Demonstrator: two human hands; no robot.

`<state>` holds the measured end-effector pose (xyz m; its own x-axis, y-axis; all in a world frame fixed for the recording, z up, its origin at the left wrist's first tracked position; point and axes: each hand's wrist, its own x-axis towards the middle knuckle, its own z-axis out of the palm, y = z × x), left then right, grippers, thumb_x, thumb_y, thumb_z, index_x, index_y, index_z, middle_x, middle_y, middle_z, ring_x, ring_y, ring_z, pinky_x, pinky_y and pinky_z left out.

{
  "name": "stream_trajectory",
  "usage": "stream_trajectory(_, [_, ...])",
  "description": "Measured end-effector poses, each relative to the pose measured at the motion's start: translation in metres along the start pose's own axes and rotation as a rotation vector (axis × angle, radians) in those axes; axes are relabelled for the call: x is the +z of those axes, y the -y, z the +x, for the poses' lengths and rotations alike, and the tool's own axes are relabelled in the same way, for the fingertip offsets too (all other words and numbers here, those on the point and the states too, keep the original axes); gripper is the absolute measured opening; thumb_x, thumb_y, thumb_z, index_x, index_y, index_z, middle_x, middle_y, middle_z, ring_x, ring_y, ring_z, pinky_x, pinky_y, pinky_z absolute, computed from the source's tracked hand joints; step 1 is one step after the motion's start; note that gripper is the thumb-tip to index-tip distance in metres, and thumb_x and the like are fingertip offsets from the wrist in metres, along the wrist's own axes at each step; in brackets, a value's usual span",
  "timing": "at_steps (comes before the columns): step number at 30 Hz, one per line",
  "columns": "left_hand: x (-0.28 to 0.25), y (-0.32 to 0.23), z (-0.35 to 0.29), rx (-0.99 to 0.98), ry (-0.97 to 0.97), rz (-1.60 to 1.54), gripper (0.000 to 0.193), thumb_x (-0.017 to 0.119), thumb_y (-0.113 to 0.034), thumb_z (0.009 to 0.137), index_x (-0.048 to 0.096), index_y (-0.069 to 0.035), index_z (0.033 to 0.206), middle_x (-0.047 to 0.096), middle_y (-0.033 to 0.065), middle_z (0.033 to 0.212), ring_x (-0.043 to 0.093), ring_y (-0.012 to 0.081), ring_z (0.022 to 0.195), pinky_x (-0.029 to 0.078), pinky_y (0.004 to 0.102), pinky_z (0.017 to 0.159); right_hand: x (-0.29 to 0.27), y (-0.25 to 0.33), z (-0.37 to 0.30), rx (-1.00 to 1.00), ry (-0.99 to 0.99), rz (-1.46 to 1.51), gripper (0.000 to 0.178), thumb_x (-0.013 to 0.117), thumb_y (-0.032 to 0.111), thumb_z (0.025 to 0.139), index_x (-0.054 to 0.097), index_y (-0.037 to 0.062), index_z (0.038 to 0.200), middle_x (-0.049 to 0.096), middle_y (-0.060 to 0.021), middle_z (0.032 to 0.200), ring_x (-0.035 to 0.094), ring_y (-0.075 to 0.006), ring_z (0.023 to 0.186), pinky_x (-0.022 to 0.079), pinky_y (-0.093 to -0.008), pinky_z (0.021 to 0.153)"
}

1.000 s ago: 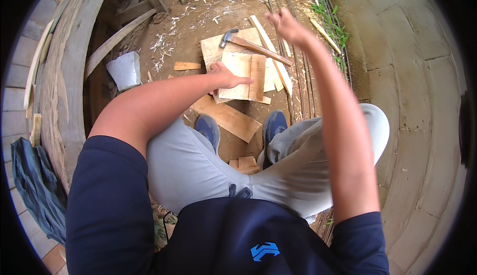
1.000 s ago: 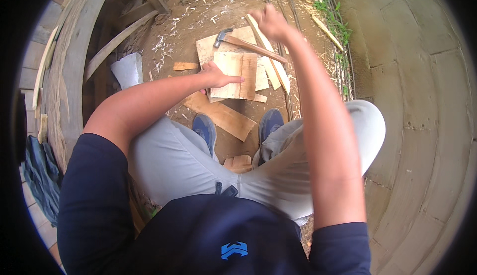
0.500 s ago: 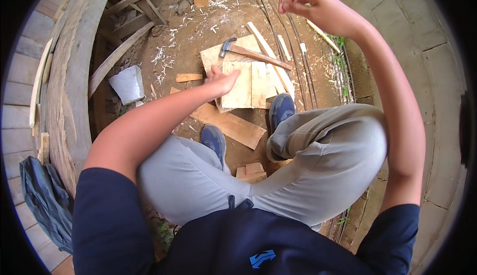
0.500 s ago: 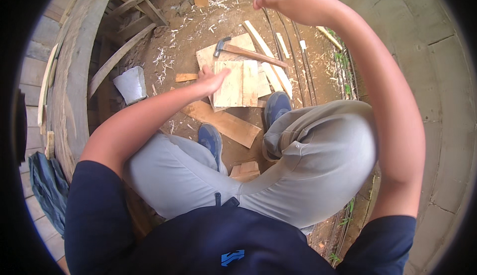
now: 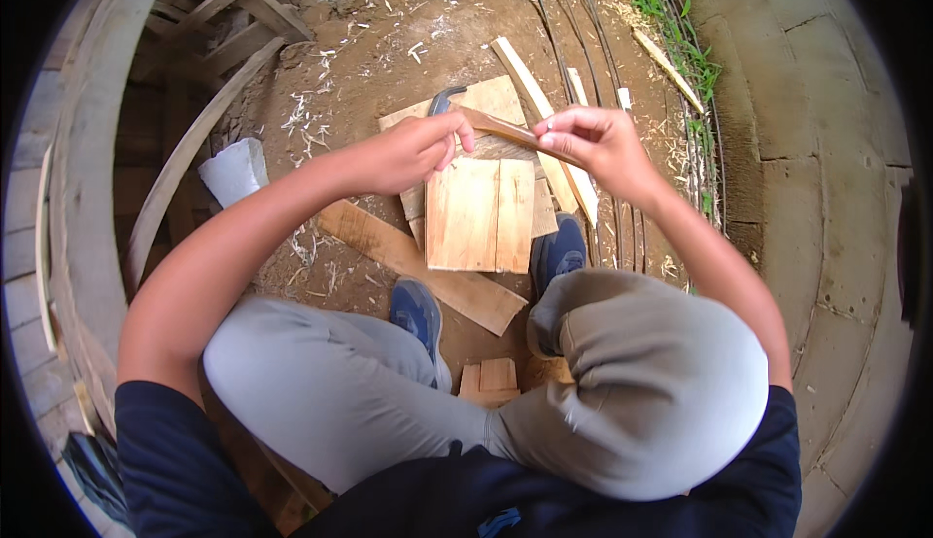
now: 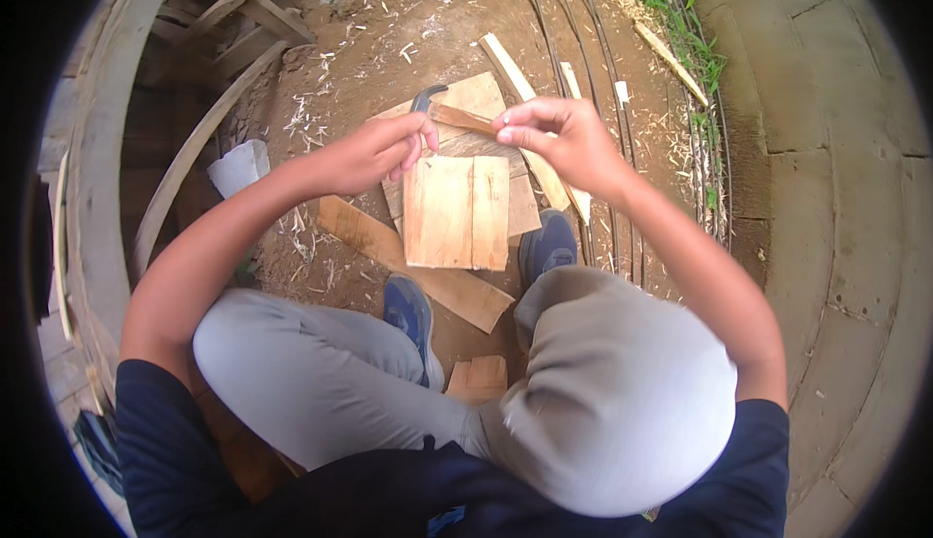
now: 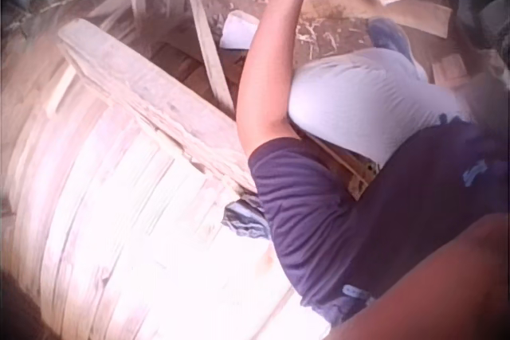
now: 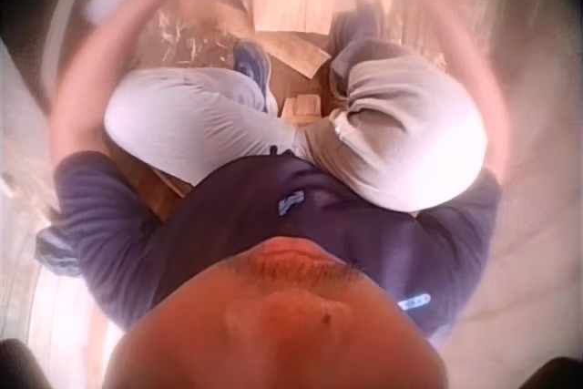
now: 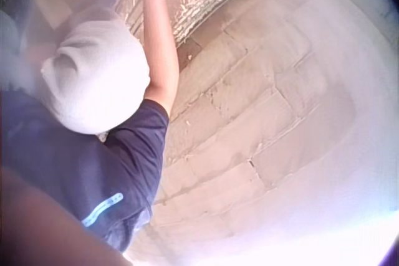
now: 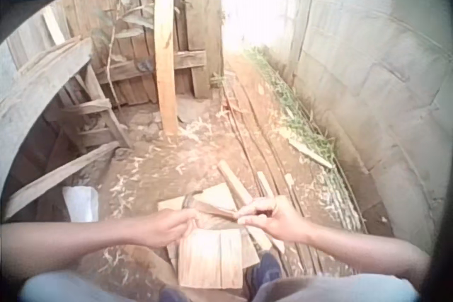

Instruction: The person assembles a small wooden frame by hammering nails into pre-cut wooden pieces. They retrieve nails from a plastic bag and use a hammer to secure the pieces together on the ground.

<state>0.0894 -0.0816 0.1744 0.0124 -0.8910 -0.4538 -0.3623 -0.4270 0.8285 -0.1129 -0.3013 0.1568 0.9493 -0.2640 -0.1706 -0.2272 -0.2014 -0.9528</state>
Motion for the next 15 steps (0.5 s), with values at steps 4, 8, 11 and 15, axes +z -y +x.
stream_trajectory(4, [0.006,0.026,0.024,0.07,-0.096,-0.198,0.024,0.035,-0.013,0.109,0.054,-0.006,0.121,0.06,0.0037,0.088,0.06,0.0132,0.078,0.051,0.0307,0.073,0.023,-0.026,0.002,-0.075,-0.13,0.066,0.015,0.078,0.006,0.089,0.077,0.0006,0.104,0.077,-0.0077,0.1,0.07,-0.0115,0.092,0.056,-0.0285,0.085])
stream_trajectory(8, [0.009,0.028,0.046,0.02,-0.208,-0.265,0.02,0.043,-0.012,0.109,0.048,-0.007,0.128,0.07,0.0071,0.101,0.063,0.0123,0.083,0.052,0.0286,0.076,0.033,-0.054,-0.004,-0.084,-0.251,0.137,0.015,0.077,0.004,0.089,0.074,-0.0014,0.103,0.078,-0.0084,0.099,0.072,-0.0128,0.091,0.057,-0.0292,0.085])
stream_trajectory(11, [0.007,0.028,0.054,0.004,-0.207,-0.329,0.022,0.049,-0.012,0.107,0.045,-0.007,0.128,0.074,0.0116,0.11,0.066,0.0127,0.088,0.053,0.0283,0.078,0.038,-0.062,-0.013,-0.068,-0.272,0.198,0.017,0.077,0.004,0.089,0.074,-0.0013,0.106,0.078,-0.0088,0.099,0.074,-0.0138,0.093,0.058,-0.0292,0.086])
stream_trajectory(15, [0.011,0.032,0.059,0.03,-0.212,-0.432,0.019,0.06,-0.008,0.102,0.052,-0.005,0.119,0.075,0.0127,0.114,0.068,0.0134,0.093,0.054,0.0299,0.084,0.038,-0.061,-0.019,-0.084,-0.255,0.178,0.021,0.078,0.004,0.09,0.072,-0.0015,0.109,0.077,-0.0085,0.102,0.074,-0.0141,0.094,0.057,-0.0264,0.083])
